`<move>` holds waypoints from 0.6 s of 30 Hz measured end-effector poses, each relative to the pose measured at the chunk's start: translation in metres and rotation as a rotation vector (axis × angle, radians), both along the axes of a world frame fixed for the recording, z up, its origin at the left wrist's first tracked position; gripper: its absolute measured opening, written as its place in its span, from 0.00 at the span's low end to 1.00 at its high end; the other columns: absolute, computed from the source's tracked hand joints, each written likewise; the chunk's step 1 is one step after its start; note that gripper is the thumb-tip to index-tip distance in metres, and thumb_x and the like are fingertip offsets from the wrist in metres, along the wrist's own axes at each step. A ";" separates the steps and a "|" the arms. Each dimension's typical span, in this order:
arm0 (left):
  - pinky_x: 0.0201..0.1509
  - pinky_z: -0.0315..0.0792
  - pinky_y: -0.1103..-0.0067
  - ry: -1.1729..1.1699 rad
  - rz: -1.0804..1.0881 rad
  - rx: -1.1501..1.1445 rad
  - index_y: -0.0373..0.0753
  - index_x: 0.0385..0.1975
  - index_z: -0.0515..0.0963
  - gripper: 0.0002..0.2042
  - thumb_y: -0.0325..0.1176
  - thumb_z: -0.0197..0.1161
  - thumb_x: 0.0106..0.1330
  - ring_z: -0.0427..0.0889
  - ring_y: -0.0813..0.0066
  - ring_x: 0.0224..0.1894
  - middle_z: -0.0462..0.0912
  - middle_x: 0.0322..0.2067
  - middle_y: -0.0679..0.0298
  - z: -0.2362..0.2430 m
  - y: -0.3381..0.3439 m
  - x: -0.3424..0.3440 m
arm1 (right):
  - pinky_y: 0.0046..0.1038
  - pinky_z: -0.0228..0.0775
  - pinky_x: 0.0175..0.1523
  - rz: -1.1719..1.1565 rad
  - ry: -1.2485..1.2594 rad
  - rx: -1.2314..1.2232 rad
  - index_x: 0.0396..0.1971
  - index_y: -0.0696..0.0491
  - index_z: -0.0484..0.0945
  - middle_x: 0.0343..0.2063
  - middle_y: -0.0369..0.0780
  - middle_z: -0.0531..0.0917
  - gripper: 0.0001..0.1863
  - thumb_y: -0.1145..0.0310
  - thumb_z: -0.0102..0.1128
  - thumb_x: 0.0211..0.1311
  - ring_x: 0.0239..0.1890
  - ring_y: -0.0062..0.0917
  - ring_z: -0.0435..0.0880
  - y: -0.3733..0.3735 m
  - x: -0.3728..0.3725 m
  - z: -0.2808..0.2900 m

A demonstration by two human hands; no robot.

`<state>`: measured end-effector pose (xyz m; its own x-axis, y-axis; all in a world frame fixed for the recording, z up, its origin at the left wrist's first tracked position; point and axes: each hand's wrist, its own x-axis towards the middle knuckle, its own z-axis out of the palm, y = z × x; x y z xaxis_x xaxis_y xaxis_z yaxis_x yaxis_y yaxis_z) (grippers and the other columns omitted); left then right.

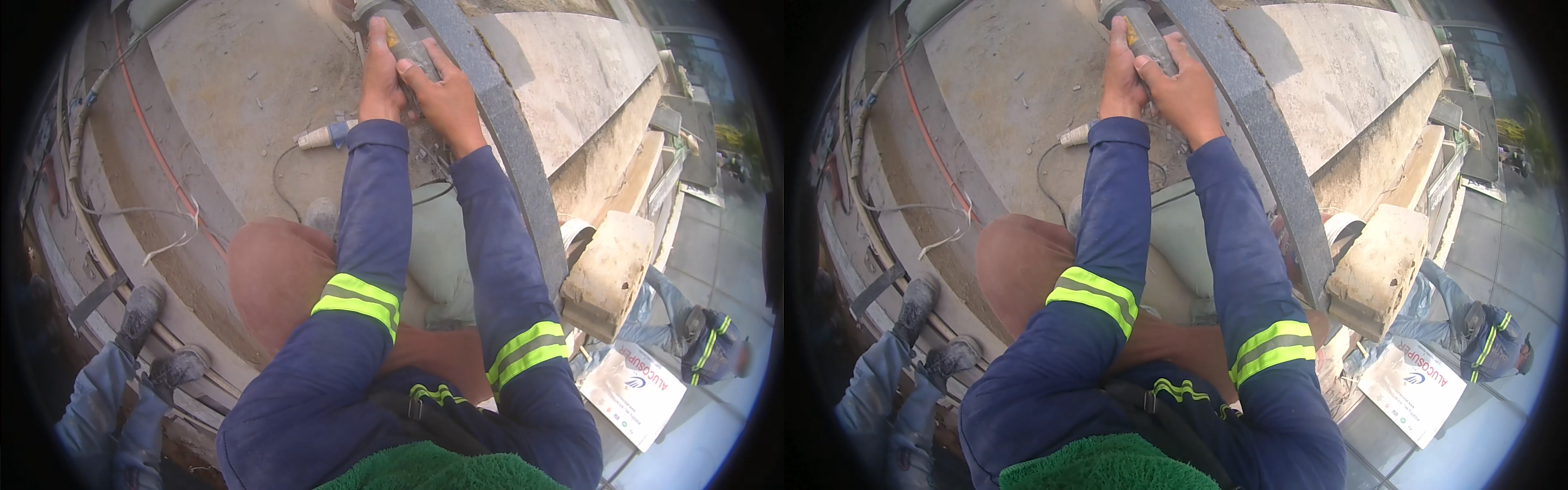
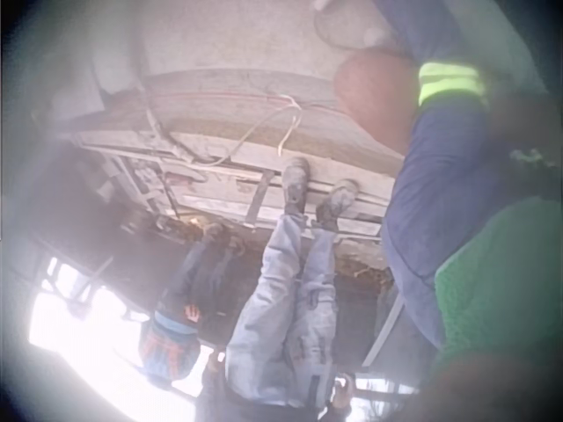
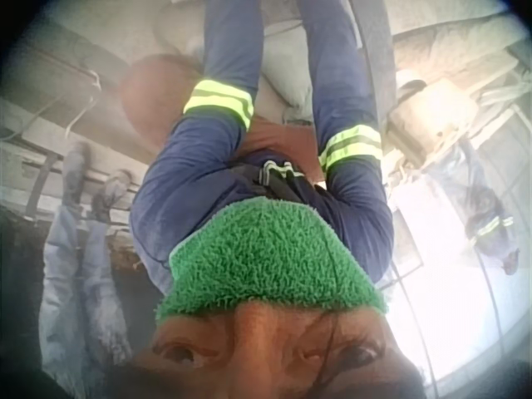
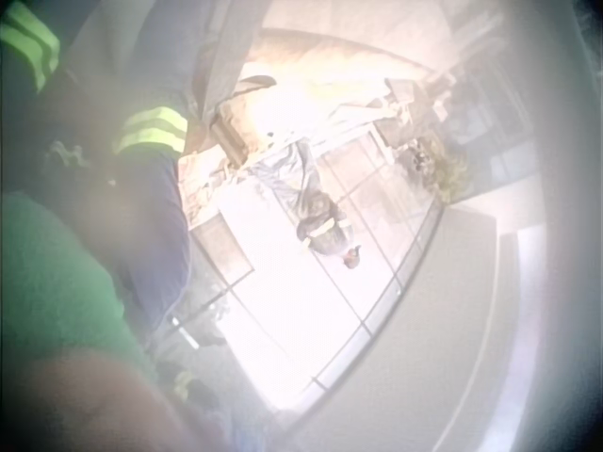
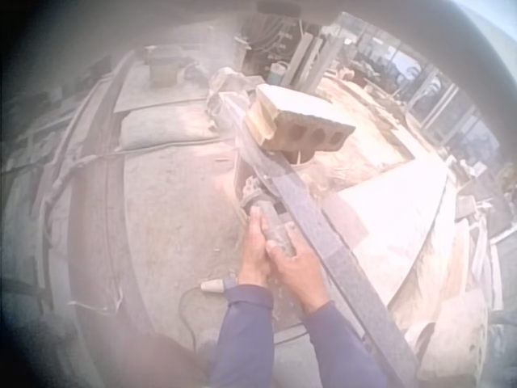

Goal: The person sits cross-legged on the floor and uses an angle grinder to smooth the edge of a large stone slab. They hold the tool with both hands and move it along the slab's edge, generating dust.

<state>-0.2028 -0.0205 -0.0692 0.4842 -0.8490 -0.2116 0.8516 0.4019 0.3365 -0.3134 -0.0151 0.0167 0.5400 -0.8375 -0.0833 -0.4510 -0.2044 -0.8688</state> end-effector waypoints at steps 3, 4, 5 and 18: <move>0.61 0.86 0.59 -0.007 0.018 -0.017 0.36 0.73 0.72 0.35 0.64 0.48 0.87 0.89 0.57 0.57 0.85 0.58 0.52 0.004 0.001 0.000 | 0.31 0.88 0.37 0.014 -0.005 -0.100 0.79 0.65 0.71 0.73 0.59 0.80 0.48 0.46 0.73 0.69 0.44 0.38 0.97 -0.001 -0.001 -0.002; 0.61 0.86 0.59 -0.007 0.035 -0.028 0.36 0.73 0.72 0.35 0.64 0.48 0.87 0.89 0.57 0.57 0.85 0.59 0.52 0.005 0.000 -0.001 | 0.32 0.88 0.42 0.008 0.019 -0.074 0.78 0.64 0.71 0.73 0.59 0.80 0.49 0.45 0.73 0.69 0.47 0.40 0.96 -0.002 0.000 -0.002; 0.61 0.86 0.59 -0.007 0.051 -0.038 0.36 0.73 0.72 0.35 0.65 0.48 0.87 0.89 0.57 0.57 0.85 0.59 0.52 0.004 0.000 -0.003 | 0.34 0.88 0.47 0.001 0.043 -0.047 0.78 0.64 0.72 0.74 0.59 0.79 0.49 0.44 0.72 0.69 0.50 0.43 0.96 -0.002 0.000 0.000; 0.50 0.87 0.67 -0.027 0.022 0.039 0.42 0.66 0.80 0.32 0.66 0.51 0.86 0.89 0.66 0.47 0.87 0.50 0.60 -0.008 -0.007 0.005 | 0.35 0.84 0.61 0.000 0.092 -0.234 0.76 0.62 0.76 0.57 0.58 0.91 0.46 0.44 0.74 0.68 0.55 0.42 0.94 -0.009 0.004 -0.014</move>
<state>-0.1982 -0.0280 -0.0767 0.5087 -0.8294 -0.2308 0.8331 0.4065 0.3750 -0.3094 -0.0244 0.0023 0.5395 -0.8395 0.0643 -0.5255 -0.3955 -0.7533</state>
